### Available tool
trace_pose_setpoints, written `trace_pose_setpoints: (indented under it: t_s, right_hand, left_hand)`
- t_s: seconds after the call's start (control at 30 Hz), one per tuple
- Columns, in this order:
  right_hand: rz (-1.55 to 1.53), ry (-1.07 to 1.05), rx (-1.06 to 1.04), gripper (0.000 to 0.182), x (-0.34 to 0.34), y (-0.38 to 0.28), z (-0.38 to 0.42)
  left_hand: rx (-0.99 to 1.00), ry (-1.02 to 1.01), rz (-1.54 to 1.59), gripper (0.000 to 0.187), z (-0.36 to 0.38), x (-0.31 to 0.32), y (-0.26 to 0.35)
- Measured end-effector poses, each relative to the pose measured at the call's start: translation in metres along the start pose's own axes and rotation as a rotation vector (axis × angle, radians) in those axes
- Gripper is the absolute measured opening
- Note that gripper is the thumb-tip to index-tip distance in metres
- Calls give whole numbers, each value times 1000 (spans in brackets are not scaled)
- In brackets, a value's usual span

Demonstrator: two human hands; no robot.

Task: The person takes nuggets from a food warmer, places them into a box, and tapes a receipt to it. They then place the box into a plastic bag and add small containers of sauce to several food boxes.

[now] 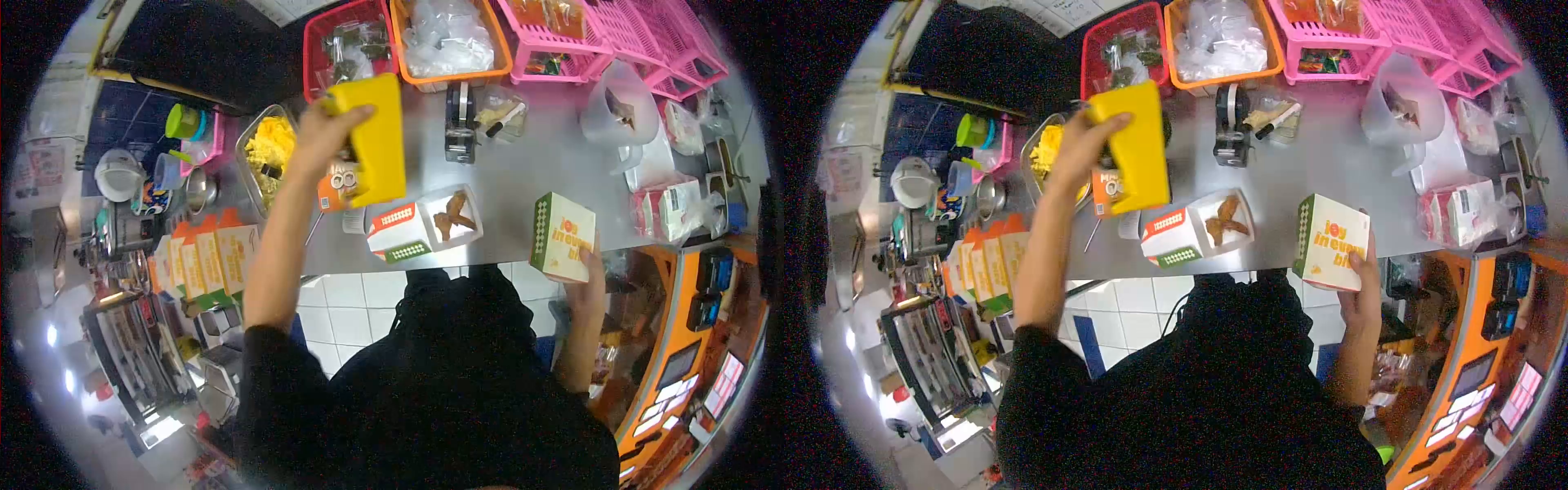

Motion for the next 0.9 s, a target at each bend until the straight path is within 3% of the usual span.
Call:
trace_pose_setpoints:
  t_s: [0.13, 0.2, 0.23, 0.3, 0.43, 0.57, 0.63, 0.67, 0.7, 0.77, 0.83, 0.87, 0.9]
  right_hand:
    - [-4, 1, -65, 82, -34, -29, 19]
    - [-38, 32, -82, 82, -51, -34, 28]
    - [-55, 49, -87, 82, -58, -36, 31]
    - [-102, 52, -98, 80, -68, -37, 36]
    - [-137, 93, -99, 78, -81, -37, 36]
    - [-142, 53, -60, 79, -76, -35, 24]
    - [-107, 43, -42, 78, -70, -36, 20]
    - [-81, 35, -29, 78, -67, -35, 19]
    - [-73, 31, -20, 78, -67, -33, 16]
    - [-75, -19, 2, 79, -64, -20, 5]
    - [-84, -32, 26, 79, -57, -9, -1]
    - [-64, -35, 43, 79, -54, -3, -5]
    - [-43, -39, 55, 79, -52, 1, -9]
  left_hand:
    - [27, -94, -83, 64, -45, 81, -19]
    - [-169, 57, -623, 85, -72, 84, -55]
    - [-180, 16, -701, 100, -66, 92, -44]
    - [-224, 119, -855, 98, -55, 100, -32]
    - [-338, 178, -878, 93, -57, 107, -39]
    - [-359, 203, -847, 94, -57, 105, -47]
    - [-161, 320, -665, 88, -53, 91, -36]
    - [4, 477, -572, 71, -37, 78, -31]
    - [-8, 480, -569, 71, -18, 77, -45]
    - [-114, 348, -186, 53, 15, 83, -85]
    - [-303, 209, 56, 48, 42, 114, -114]
    - [-432, 148, 59, 47, 46, 121, -123]
    - [-439, 160, 68, 47, 42, 120, -125]
Point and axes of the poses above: each hand's wrist, its own z-axis away from the middle knuckle, its own x-axis out of the palm, y = z × x, the point moved 9 cm from there along -z, towards the middle knuckle, and after that the axes turned 7 degrees about -z, right-handed, at the moved point
